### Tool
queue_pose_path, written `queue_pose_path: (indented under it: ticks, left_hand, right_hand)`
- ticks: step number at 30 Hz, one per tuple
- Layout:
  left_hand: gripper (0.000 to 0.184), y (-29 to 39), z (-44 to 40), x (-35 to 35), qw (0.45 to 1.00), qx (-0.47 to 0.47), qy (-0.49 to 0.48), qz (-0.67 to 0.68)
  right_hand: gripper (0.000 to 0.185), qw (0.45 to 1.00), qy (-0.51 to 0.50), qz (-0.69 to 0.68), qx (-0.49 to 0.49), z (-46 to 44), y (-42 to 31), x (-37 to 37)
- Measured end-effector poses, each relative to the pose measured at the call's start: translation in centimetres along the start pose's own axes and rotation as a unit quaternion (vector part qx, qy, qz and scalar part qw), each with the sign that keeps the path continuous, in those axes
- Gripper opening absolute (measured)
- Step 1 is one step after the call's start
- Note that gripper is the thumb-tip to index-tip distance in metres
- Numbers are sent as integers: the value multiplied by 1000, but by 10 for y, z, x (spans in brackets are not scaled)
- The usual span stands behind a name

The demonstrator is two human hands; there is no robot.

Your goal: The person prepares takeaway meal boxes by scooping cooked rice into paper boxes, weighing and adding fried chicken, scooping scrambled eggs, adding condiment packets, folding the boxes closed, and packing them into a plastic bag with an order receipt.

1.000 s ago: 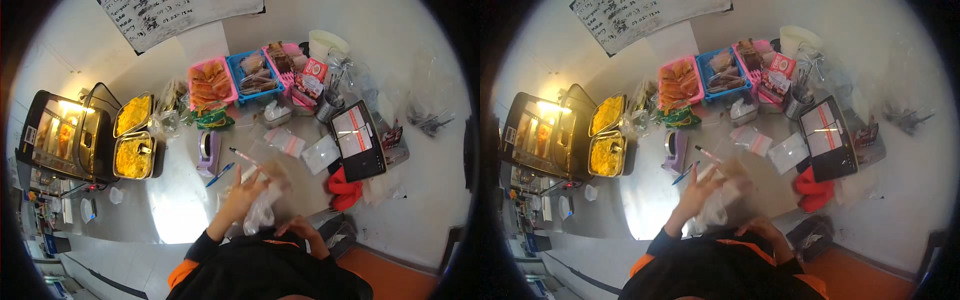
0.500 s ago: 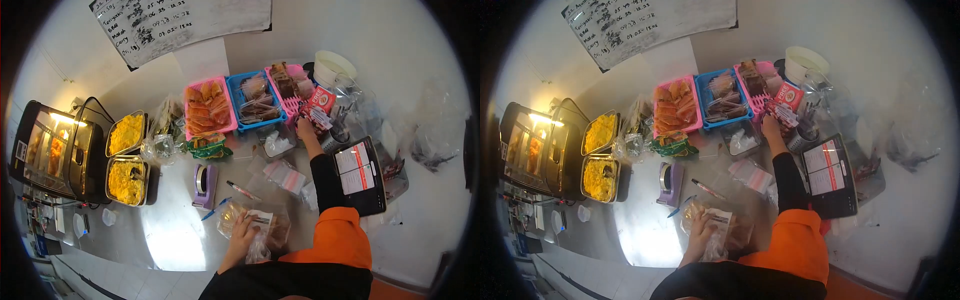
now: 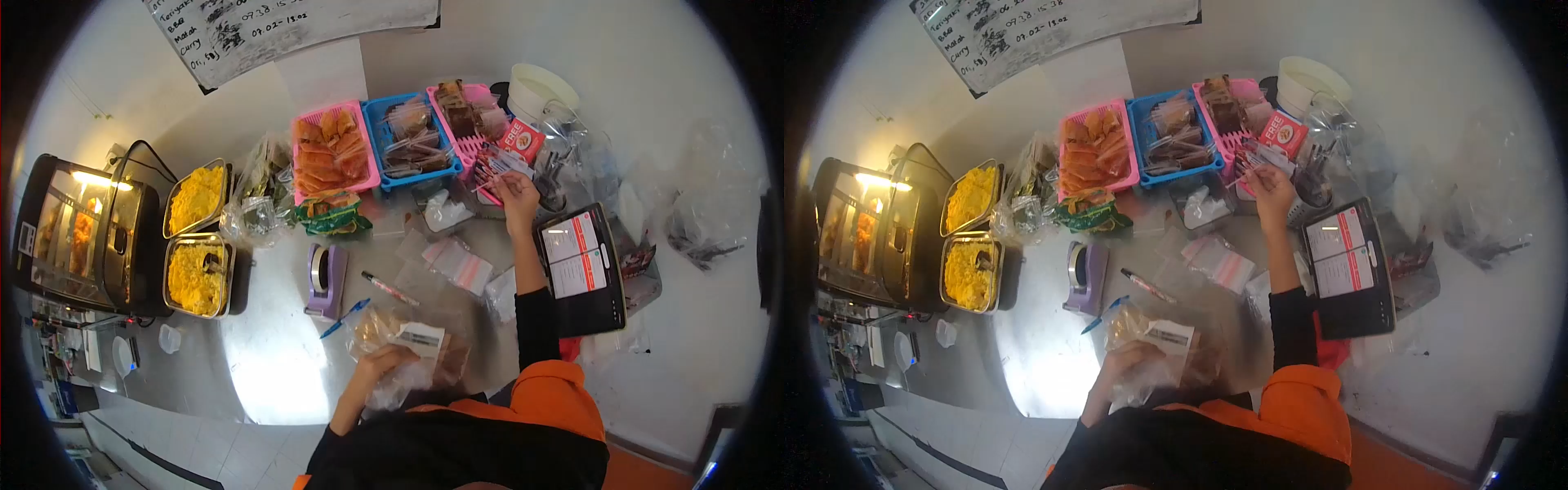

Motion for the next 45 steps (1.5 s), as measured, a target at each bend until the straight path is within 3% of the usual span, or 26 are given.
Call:
queue_pose_path:
  ticks: [2, 5, 8, 10, 11, 12, 14, 16, 18, 20, 23, 24, 27, 30, 34, 41, 45]
  left_hand:
    - [25, -6, 5, 6, 997, 27, 39, -68]
    - [23, -27, 19, 18, 975, 50, 92, -197]
    - [22, -11, 19, 19, 954, 62, 164, -243]
    - [19, 6, 19, 18, 922, 71, 244, -292]
    - [18, 11, 18, 17, 903, 78, 283, -314]
    - [17, 8, 15, 12, 916, 117, 251, -290]
    - [17, -10, 14, 12, 967, 85, 142, -192]
    - [21, -17, 8, 6, 984, 83, 62, -143]
    - [24, -18, -9, 1, 966, 143, 34, -211]
    - [32, -30, -25, 0, 927, 176, -9, -331]
    - [36, -8, -40, -6, 987, -98, -39, -125]
    - [43, -7, -41, -5, 985, -68, -17, -155]
    - [40, 1, -26, -7, 984, -168, 36, -39]
    - [41, -12, -8, -7, 965, -133, 134, 180]
    - [39, -20, 6, -6, 917, -152, 118, 350]
    - [38, -20, 11, -4, 917, -177, 95, 344]
    - [40, -21, 10, -6, 950, -145, 69, 268]
  right_hand:
    - [15, 988, 15, -143, 63, 33, -28, 13]
    - [12, 964, 3, -242, 111, 91, -71, 32]
    - [13, 960, -58, -222, 159, 168, -72, 43]
    - [13, 960, -156, -109, 204, 224, -65, 47]
    - [12, 970, -186, -36, 153, 248, -58, 46]
    - [10, 971, -213, 39, 101, 265, -55, 45]
    - [11, 975, -170, 143, -1, 274, -71, 43]
    - [13, 957, -144, 228, -106, 287, -80, 42]
    - [16, 920, -144, 292, -217, 298, -81, 43]
    - [16, 903, -178, 292, -260, 303, -82, 49]
    - [18, 860, -242, 338, -295, 299, -96, 55]
    - [19, 842, -266, 359, -302, 294, -100, 58]
    - [19, 849, -295, 336, -280, 282, -94, 63]
    - [19, 898, -281, 276, -197, 280, -88, 65]
    - [18, 925, -240, 236, -177, 283, -84, 71]
    - [17, 928, -223, 231, -188, 285, -83, 72]
    - [19, 926, -223, 240, -191, 287, -83, 71]
Point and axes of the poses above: each hand's wrist, its own z-axis away from the middle knuckle, its own x-axis out of the palm, y = z × x, the point moved 2 cm from there along -z, towards the middle knuckle, and after that the axes turned 6 degrees about -z, right-handed, at the moved point
